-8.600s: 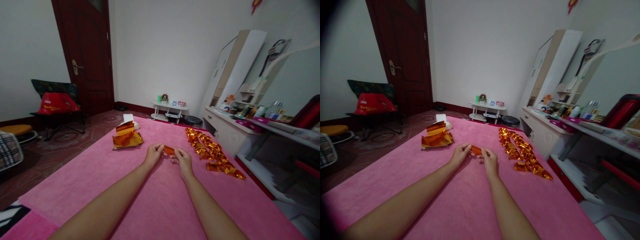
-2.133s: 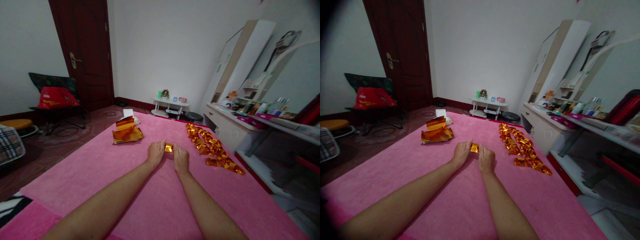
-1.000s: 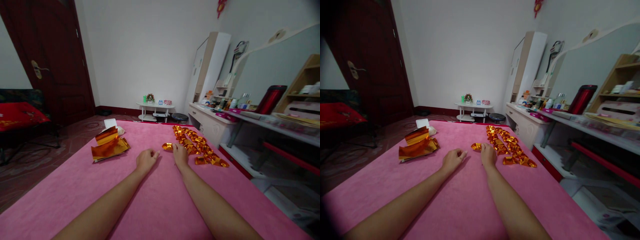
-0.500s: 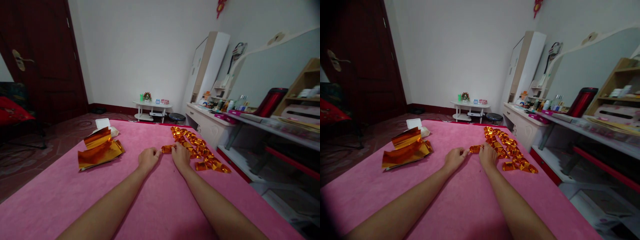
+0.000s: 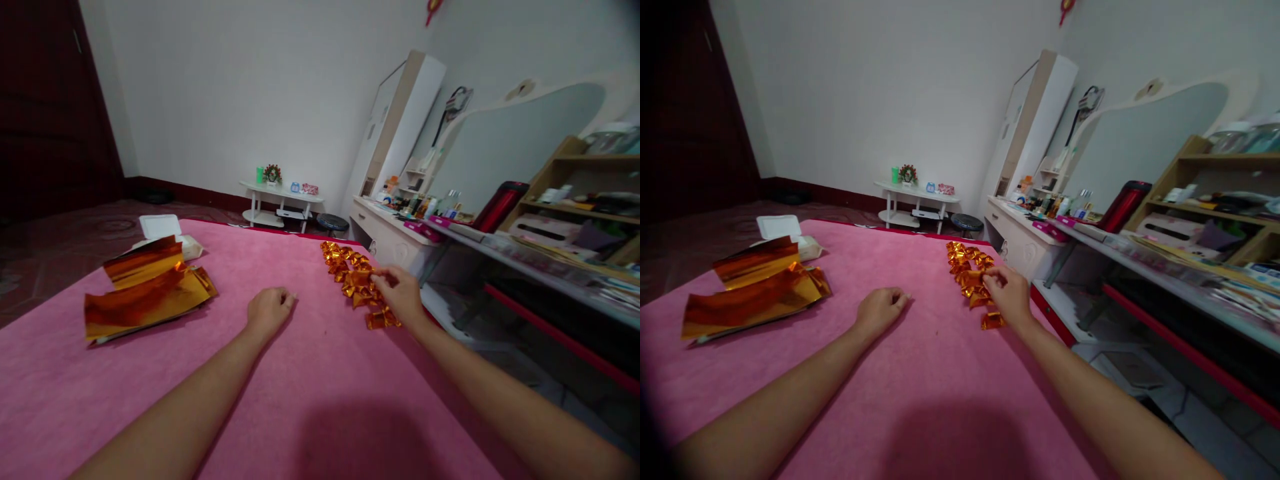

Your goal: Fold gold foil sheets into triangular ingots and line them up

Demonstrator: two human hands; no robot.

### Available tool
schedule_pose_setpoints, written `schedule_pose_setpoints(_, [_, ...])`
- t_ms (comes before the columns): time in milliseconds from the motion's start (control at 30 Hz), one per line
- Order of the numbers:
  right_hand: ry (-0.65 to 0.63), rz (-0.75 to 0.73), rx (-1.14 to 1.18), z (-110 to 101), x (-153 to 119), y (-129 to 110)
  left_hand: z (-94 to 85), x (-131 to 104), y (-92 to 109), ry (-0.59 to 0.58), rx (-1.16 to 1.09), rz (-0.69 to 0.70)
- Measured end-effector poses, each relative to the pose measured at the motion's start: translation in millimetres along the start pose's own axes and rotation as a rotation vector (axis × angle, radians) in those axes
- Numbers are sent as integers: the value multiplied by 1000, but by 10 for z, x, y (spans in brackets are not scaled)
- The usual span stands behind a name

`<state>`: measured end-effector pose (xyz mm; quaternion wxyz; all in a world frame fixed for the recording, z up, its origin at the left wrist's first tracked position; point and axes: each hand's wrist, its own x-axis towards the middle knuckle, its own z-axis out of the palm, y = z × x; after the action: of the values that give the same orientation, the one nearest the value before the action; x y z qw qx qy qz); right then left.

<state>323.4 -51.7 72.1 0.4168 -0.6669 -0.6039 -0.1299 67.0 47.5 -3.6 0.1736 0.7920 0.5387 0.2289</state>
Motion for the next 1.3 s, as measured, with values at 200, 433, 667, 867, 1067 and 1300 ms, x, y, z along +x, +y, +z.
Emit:
schedule_pose_setpoints(200, [-226, -164, -87, -553, -850, 448, -6, -15, 47, -7, 48, 24])
schedule_pose_setpoints(433, [-258, -95, -219, -382, -949, 653, 13, -14, 34, -4, 65, 38])
schedule_pose_setpoints(667, [-193, -75, -251, -152, -836, 530, 28, -19, 22, -2, 60, 41])
schedule_pose_setpoints(867, [-159, -67, -327, -267, -893, 507, 31, -15, -4, 14, 36, 60])
schedule_pose_setpoints(1067, [-11, -191, 4, -39, -742, -126, 41, -36, 24, 27, -150, 34])
schedule_pose_setpoints(1300, [-235, -251, 262, 807, -621, -1281, -189, -295, -78, -51, -212, 141])
